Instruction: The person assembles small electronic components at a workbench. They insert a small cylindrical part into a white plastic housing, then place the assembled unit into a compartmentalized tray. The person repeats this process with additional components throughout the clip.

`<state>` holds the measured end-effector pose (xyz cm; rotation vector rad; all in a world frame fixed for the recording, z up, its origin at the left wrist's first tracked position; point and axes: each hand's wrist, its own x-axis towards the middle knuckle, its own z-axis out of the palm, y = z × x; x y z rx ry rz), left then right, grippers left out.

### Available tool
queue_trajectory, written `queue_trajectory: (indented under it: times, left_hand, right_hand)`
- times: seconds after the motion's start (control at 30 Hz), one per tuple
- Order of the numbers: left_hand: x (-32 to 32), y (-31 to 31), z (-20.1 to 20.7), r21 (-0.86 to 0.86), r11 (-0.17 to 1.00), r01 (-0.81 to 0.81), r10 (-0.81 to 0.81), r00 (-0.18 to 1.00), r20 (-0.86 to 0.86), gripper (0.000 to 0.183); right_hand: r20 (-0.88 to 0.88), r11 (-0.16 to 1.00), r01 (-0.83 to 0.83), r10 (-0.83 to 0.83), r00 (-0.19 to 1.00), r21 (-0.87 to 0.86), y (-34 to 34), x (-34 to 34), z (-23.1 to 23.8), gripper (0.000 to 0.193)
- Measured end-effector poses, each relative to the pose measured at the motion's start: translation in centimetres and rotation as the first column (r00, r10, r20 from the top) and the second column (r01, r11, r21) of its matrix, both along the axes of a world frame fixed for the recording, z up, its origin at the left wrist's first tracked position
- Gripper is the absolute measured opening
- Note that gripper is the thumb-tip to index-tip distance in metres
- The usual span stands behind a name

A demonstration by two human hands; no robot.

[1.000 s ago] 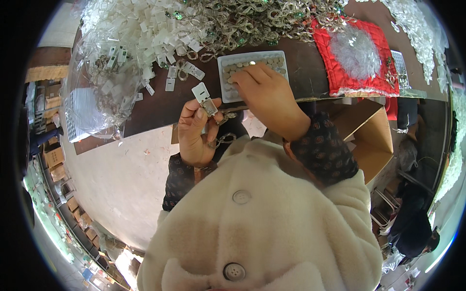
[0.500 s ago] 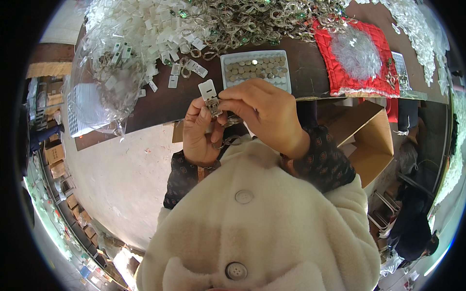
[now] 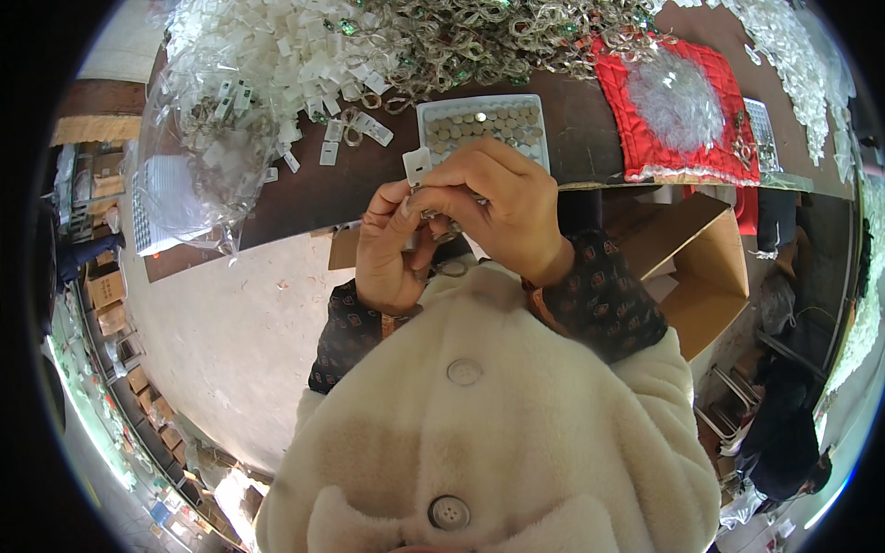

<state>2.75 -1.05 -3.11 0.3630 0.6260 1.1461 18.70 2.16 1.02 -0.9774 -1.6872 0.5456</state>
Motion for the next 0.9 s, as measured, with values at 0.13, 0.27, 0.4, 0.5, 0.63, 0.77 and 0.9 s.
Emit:
queue_trajectory:
  times: [0.13, 0.27, 0.4, 0.5, 0.63, 0.77, 0.9]
  left_hand:
    - [-0.2, 0.1, -0.2, -0.018, 0.999, 0.032, -0.032, 0.999, -0.020, 0.021]
    - [-0.4, 0.4, -0.3, -0.082, 0.994, 0.076, -0.079, 0.996, -0.036, 0.021]
    - [-0.4, 0.5, -0.9, -0.102, 0.994, 0.032, -0.030, 0.999, 0.017, 0.019]
    - [-0.8, 0.7, -1.3, -0.093, 0.995, 0.038, -0.032, 0.997, 0.068, 0.020]
    - [-1.0, 0.7, -1.0, -0.104, 0.994, 0.024, -0.024, 1.000, 0.005, 0.024]
    - [-0.7, 0.6, -0.3, -0.108, 0.992, -0.069, 0.051, 0.987, -0.155, 0.025]
    - [-1.1, 1.0, -0.2, -0.138, 0.990, -0.010, -0.006, 0.993, -0.116, 0.026]
  right_hand:
    - [-0.024, 1.000, 0.004, -0.005, 1.000, -0.029, 0.0, 0.0, -0.8, 0.018]
    - [0.001, 0.997, -0.049, 0.049, 0.999, 0.056, 0.4, 0.1, -1.3, 0.021]
    - [0.077, 0.985, -0.129, 0.121, 0.990, 0.114, 0.6, 0.6, -1.6, 0.025]
    - [0.210, 0.985, -0.155, 0.137, 0.968, 0.071, 0.1, 0.9, -1.7, 0.031]
    - [0.157, 0.996, -0.086, 0.090, 0.983, -0.030, -0.2, 1.7, -2.0, 0.035]
    - [0.295, 0.970, 0.237, -0.241, 0.925, 0.047, 1.7, 3.1, -2.8, 0.027]
    - [0.444, 0.975, 0.180, -0.221, 0.868, 0.134, 2.2, 2.9, -3.5, 0.026]
